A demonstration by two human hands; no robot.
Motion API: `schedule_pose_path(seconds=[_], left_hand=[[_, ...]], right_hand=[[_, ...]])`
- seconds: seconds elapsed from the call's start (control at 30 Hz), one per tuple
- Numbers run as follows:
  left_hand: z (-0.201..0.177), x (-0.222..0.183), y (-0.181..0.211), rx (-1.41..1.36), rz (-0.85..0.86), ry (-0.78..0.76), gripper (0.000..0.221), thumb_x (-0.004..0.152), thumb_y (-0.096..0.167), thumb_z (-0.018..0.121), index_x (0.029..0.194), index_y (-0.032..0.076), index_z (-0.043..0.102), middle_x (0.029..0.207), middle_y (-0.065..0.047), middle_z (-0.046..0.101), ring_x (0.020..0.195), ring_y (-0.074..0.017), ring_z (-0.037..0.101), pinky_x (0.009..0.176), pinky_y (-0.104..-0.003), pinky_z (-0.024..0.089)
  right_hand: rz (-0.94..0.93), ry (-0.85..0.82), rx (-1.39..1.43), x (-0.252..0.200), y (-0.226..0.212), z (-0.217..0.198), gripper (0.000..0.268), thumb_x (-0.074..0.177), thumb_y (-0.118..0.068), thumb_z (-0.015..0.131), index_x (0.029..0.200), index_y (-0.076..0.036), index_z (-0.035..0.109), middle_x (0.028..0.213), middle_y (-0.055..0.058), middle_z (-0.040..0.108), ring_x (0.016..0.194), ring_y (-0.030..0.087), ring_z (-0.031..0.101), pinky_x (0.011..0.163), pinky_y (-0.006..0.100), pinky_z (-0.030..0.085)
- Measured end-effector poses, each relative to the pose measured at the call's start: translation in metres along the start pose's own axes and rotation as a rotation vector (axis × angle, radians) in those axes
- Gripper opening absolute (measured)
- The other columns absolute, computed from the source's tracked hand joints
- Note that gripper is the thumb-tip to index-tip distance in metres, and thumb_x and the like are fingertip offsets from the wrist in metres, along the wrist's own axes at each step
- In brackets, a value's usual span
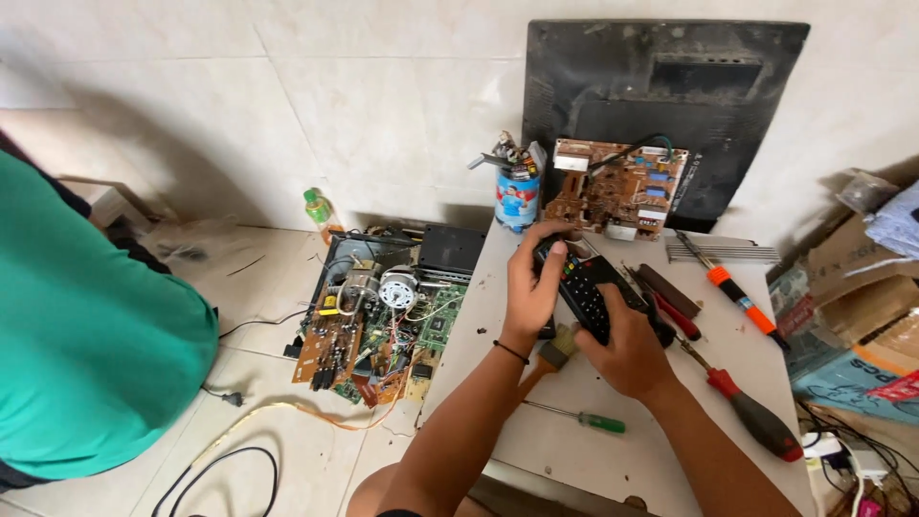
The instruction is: Disassembling and cleaning the internal components of various remote controls using a brush and screwdriver
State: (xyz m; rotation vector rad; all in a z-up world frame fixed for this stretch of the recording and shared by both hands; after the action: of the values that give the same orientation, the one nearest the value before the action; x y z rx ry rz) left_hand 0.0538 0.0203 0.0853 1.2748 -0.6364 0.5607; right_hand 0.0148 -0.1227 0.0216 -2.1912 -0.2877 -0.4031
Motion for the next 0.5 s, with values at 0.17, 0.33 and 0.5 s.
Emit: schedule_pose_path(seconds=[0.17,0.33,0.5], left_hand=[[-0.007,0.000,-0.004,0.039,0.033,0.008,0.022,0.113,0.012,0.044,0.121,0.002,0.062,0.107,-0.017,0.068,0.102,-0.0290,0.066,0.100,-0.046,0.050],[0.002,0.000,0.014,0.113,0.107,-0.067,0.023,0.105,0.017,0.064,0.125,0.008,0.060,0.101,-0.014,0.065,0.097,-0.0280,0.066,0.091,-0.045,0.053],[0.000,0.001,0.001,0.307,0.035,-0.074,0.028,0.100,0.023,0.059,0.118,0.002,0.055,0.111,-0.013,0.059,0.102,-0.0299,0.060,0.097,-0.041,0.049]], right_hand=[[-0.129,-0.030,-0.054,0.000,-0.015,0.005,0.054,0.089,-0.020,0.069,0.137,-0.001,0.054,0.104,0.024,0.067,0.097,0.034,0.070,0.084,0.048,0.058],[-0.230,0.001,-0.153,-0.002,-0.029,0.001,0.059,0.105,-0.026,0.052,0.156,0.002,0.039,0.122,0.025,0.053,0.116,0.044,0.061,0.097,0.054,0.053],[-0.284,0.071,-0.239,-0.001,-0.022,-0.002,0.059,0.100,-0.021,0.055,0.153,0.003,0.045,0.139,0.029,0.060,0.117,0.044,0.063,0.093,0.051,0.051]])
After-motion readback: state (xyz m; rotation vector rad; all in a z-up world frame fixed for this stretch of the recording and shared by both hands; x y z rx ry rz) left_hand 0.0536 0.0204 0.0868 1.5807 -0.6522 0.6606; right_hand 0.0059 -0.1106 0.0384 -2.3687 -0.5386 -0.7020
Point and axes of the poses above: each hand's wrist, its own x-axis towards the middle knuckle, its own z-axis out of the palm, y = z × x, the point moved 10 cm from there along x, towards the middle knuckle
